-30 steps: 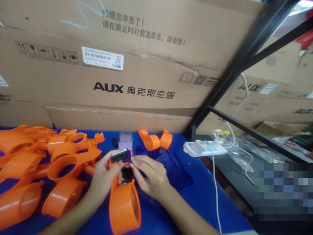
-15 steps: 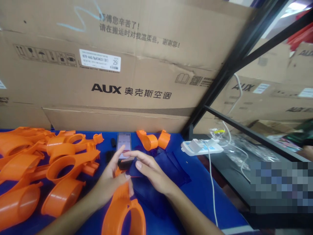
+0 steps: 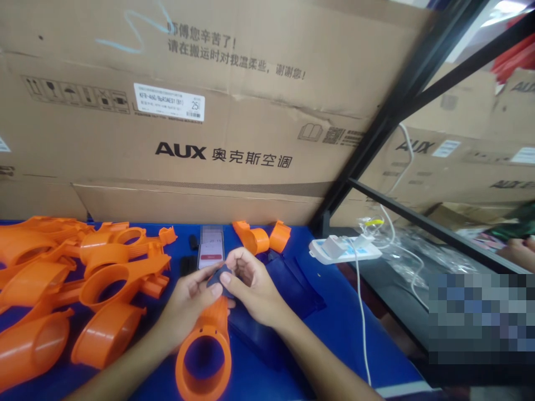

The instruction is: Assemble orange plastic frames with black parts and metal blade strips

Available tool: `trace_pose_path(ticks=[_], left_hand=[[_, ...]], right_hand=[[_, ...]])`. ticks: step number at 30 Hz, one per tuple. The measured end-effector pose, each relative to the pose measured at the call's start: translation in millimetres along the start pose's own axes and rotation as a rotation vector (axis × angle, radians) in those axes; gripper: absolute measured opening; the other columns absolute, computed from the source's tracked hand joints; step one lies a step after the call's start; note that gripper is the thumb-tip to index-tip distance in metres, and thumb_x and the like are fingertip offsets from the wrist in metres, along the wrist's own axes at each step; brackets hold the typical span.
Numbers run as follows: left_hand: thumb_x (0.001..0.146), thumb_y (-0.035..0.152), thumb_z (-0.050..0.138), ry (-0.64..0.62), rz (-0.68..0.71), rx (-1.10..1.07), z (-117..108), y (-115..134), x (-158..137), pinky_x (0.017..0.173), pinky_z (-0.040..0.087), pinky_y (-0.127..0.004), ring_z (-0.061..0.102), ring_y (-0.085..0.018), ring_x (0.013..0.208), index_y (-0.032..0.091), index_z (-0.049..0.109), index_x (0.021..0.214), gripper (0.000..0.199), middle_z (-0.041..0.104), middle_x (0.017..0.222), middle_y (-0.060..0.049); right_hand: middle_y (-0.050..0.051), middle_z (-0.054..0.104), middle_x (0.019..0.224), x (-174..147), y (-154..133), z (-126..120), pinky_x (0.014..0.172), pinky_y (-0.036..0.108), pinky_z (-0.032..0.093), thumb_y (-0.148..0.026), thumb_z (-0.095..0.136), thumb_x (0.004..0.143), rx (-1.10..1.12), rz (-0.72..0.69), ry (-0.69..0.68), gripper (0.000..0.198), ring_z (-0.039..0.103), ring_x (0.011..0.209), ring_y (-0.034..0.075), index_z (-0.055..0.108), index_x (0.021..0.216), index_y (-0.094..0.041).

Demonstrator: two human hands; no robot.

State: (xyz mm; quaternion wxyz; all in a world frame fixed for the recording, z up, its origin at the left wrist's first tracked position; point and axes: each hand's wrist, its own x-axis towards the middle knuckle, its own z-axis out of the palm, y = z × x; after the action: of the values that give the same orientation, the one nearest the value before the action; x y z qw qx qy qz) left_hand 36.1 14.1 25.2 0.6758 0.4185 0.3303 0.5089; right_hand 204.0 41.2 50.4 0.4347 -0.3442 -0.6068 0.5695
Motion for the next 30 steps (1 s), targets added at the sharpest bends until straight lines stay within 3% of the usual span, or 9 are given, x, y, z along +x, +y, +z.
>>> trace_pose_path(ticks=[6, 13, 17, 20, 22, 26, 28, 30], left_hand=[[0.081, 0.035, 0.08, 0.008, 0.018, 0.022, 0.2, -2.1, -1.1, 0.079, 0.065, -0.045, 0.077, -0.033, 0.091, 0.018, 0.072, 0.127, 0.049, 0.076, 0.119, -0.016], [0.082, 0.033, 0.08, -0.024, 0.065, 0.028, 0.0, -2.4, -0.3, 0.082, 0.064, -0.045, 0.078, -0.032, 0.092, 0.021, 0.071, 0.128, 0.048, 0.07, 0.133, -0.015], [0.082, 0.034, 0.08, -0.026, 0.077, 0.036, 2.7, -2.0, -2.3, 0.081, 0.065, -0.045, 0.075, -0.035, 0.103, 0.021, 0.071, 0.128, 0.049, 0.07, 0.132, -0.014], [0.079, 0.033, 0.082, 0.018, 0.106, 0.088, 4.5, -0.2, -3.9, 0.091, 0.062, -0.045, 0.071, -0.035, 0.113, 0.021, 0.071, 0.128, 0.052, 0.073, 0.127, -0.013], [0.077, 0.034, 0.083, 0.096, 0.122, 0.109, 4.7, 5.2, -3.8, 0.091, 0.061, -0.043, 0.072, -0.032, 0.109, 0.02, 0.07, 0.128, 0.054, 0.076, 0.119, -0.012], [0.077, 0.045, 0.083, 0.309, 0.118, 0.093, -0.2, 32.1, 1.9, 0.065, 0.06, -0.031, 0.073, -0.021, 0.072, 0.024, 0.062, 0.13, 0.061, 0.076, 0.09, -0.005], [0.076, 0.048, 0.083, 0.391, 0.094, 0.105, -4.4, 48.8, 7.2, 0.06, 0.057, -0.027, 0.069, -0.017, 0.065, 0.025, 0.06, 0.127, 0.061, 0.071, 0.08, -0.001], [0.074, 0.05, 0.085, 0.443, 0.08, 0.138, -7.6, 60.2, 12.8, 0.064, 0.057, -0.027, 0.069, -0.018, 0.071, 0.025, 0.061, 0.123, 0.06, 0.07, 0.086, -0.003]], right_hand=[[-0.003, 0.052, 0.083, 1.9, 6.7, -1.6, 0.049, 0.021, 0.048, -0.044, 0.076, 0.086, -0.013, -0.029, 0.0, 0.034, 0.05, 0.066, 0.011, 0.048, 0.091, -0.024], [-0.001, 0.057, 0.09, -0.6, 1.6, -1.9, 0.048, 0.024, 0.053, -0.049, 0.072, 0.089, 0.049, -0.008, -0.023, 0.04, 0.057, 0.066, 0.013, 0.051, 0.114, -0.026], [-0.003, 0.053, 0.086, -0.1, 3.1, 0.9, 0.047, 0.023, 0.051, -0.048, 0.07, 0.091, 0.048, -0.055, -0.029, 0.033, 0.051, 0.058, 0.01, 0.049, 0.103, -0.026], [0.0, 0.058, 0.092, 1.4, 5.9, -0.4, 0.054, 0.026, 0.054, -0.048, 0.066, 0.094, -0.027, -0.113, -0.046, 0.03, 0.058, 0.069, 0.014, 0.051, 0.108, -0.026], [0.006, 0.063, 0.105, 1.3, 6.1, -3.9, 0.068, 0.032, 0.058, -0.048, 0.058, 0.098, -0.141, -0.185, -0.029, 0.033, 0.064, 0.087, 0.019, 0.052, 0.122, -0.026], [0.014, 0.056, 0.133, -5.1, 1.5, -11.6, 0.097, 0.051, 0.052, -0.059, 0.053, 0.097, -0.45, -0.527, 0.041, 0.058, 0.059, 0.116, 0.03, 0.045, 0.144, -0.026], [0.015, 0.05, 0.141, -9.8, -0.5, -11.0, 0.105, 0.057, 0.048, -0.066, 0.063, 0.088, -0.557, -0.711, -0.044, 0.076, 0.054, 0.126, 0.035, 0.042, 0.149, -0.028], [0.015, 0.046, 0.147, -13.2, -0.1, -6.3, 0.107, 0.056, 0.048, -0.065, 0.074, 0.079, -0.637, -0.798, -0.162, 0.09, 0.053, 0.128, 0.036, 0.038, 0.153, -0.029]])
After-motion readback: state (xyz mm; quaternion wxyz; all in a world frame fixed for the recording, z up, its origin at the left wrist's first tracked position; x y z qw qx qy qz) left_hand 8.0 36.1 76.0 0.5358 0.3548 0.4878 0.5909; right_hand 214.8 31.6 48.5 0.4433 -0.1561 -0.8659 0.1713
